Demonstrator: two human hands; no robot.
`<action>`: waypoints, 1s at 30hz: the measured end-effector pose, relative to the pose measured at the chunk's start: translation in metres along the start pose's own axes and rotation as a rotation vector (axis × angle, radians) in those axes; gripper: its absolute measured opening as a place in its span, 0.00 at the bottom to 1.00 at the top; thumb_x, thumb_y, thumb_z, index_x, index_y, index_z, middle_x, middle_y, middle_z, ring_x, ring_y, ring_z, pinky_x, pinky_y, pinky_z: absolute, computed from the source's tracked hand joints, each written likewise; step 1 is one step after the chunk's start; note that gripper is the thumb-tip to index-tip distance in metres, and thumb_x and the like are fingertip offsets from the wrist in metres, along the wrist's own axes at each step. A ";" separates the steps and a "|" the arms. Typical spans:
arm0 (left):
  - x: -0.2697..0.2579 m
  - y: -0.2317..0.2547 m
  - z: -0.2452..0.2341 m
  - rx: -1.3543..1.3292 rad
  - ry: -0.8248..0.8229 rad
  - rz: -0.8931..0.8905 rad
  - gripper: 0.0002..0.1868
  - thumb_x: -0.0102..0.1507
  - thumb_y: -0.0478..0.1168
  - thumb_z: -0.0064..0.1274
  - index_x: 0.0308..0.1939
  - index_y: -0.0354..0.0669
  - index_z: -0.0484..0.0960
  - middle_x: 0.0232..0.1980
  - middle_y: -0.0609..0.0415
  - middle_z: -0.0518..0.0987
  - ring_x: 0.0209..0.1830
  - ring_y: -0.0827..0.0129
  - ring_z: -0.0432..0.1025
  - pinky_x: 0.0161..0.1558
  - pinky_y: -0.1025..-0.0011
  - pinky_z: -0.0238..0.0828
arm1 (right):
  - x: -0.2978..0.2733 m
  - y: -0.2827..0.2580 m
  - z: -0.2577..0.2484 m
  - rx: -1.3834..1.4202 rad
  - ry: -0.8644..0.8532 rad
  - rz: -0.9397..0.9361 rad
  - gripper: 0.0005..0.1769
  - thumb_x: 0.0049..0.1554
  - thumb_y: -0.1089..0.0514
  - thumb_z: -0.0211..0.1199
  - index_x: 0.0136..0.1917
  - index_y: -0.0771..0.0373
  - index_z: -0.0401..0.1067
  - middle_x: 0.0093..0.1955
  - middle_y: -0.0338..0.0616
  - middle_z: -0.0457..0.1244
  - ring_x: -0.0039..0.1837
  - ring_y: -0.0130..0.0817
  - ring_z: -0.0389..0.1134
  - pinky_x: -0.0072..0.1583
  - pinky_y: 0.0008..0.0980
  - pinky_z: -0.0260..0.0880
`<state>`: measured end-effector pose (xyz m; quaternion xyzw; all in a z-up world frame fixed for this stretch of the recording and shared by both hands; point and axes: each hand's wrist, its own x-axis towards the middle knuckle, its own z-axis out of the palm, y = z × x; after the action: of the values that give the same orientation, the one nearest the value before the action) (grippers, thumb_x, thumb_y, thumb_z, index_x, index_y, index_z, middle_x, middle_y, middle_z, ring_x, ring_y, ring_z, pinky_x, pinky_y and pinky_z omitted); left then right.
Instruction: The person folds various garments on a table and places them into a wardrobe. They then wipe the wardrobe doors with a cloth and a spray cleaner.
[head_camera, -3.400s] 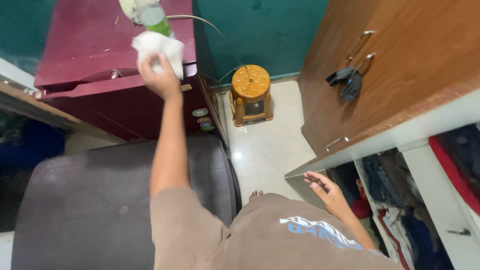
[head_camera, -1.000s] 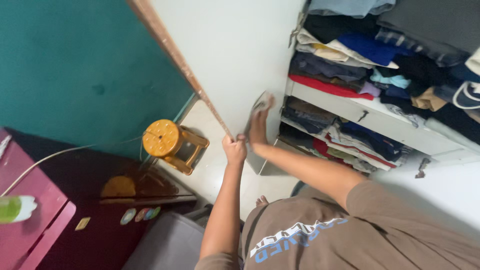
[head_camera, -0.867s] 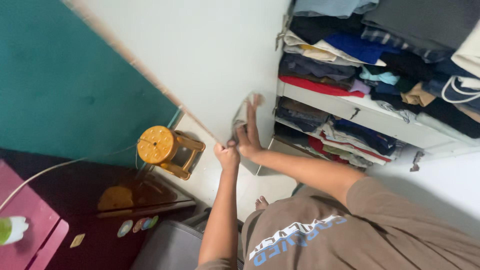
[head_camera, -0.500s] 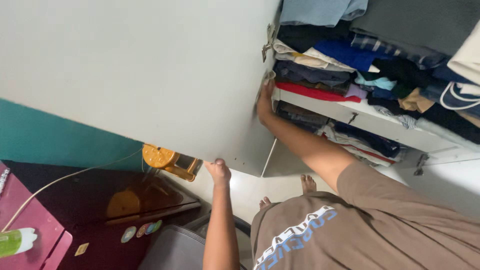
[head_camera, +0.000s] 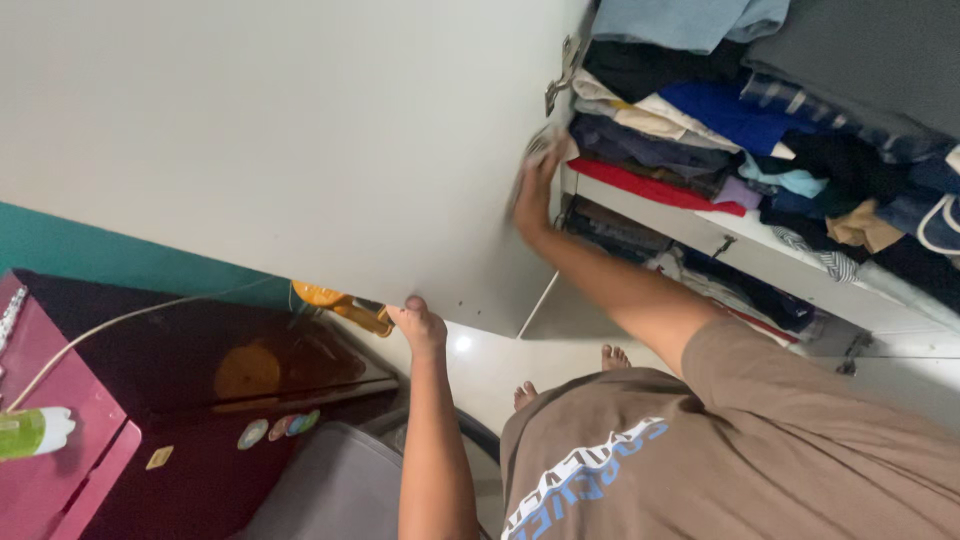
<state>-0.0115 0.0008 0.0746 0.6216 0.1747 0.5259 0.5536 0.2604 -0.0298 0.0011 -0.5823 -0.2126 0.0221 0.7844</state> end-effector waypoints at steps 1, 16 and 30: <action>-0.002 0.002 -0.001 0.024 0.009 0.001 0.49 0.62 0.78 0.50 0.52 0.26 0.73 0.51 0.52 0.74 0.52 0.66 0.68 0.55 0.66 0.68 | 0.011 0.015 -0.005 0.041 0.066 0.102 0.45 0.69 0.33 0.39 0.86 0.57 0.28 0.89 0.51 0.25 0.88 0.47 0.30 0.83 0.44 0.38; 0.013 -0.029 -0.010 0.296 0.037 0.053 0.46 0.66 0.79 0.36 0.23 0.36 0.62 0.24 0.62 0.60 0.26 0.73 0.54 0.29 0.65 0.49 | -0.138 -0.113 0.048 -0.305 -0.329 -0.197 0.52 0.70 0.31 0.38 0.85 0.67 0.19 0.85 0.66 0.10 0.86 0.63 0.07 0.81 0.64 0.16; 0.019 -0.030 0.009 0.287 -0.017 0.060 0.45 0.67 0.79 0.37 0.27 0.37 0.72 0.22 0.65 0.64 0.22 0.77 0.58 0.28 0.67 0.52 | -0.039 -0.169 0.046 -0.697 -0.593 -1.385 0.43 0.64 0.39 0.57 0.86 0.42 0.43 0.89 0.48 0.25 0.89 0.54 0.23 0.81 0.69 0.24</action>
<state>0.0146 0.0211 0.0584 0.7038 0.2249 0.5067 0.4442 0.1723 -0.0541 0.1559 -0.4992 -0.7156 -0.3805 0.3064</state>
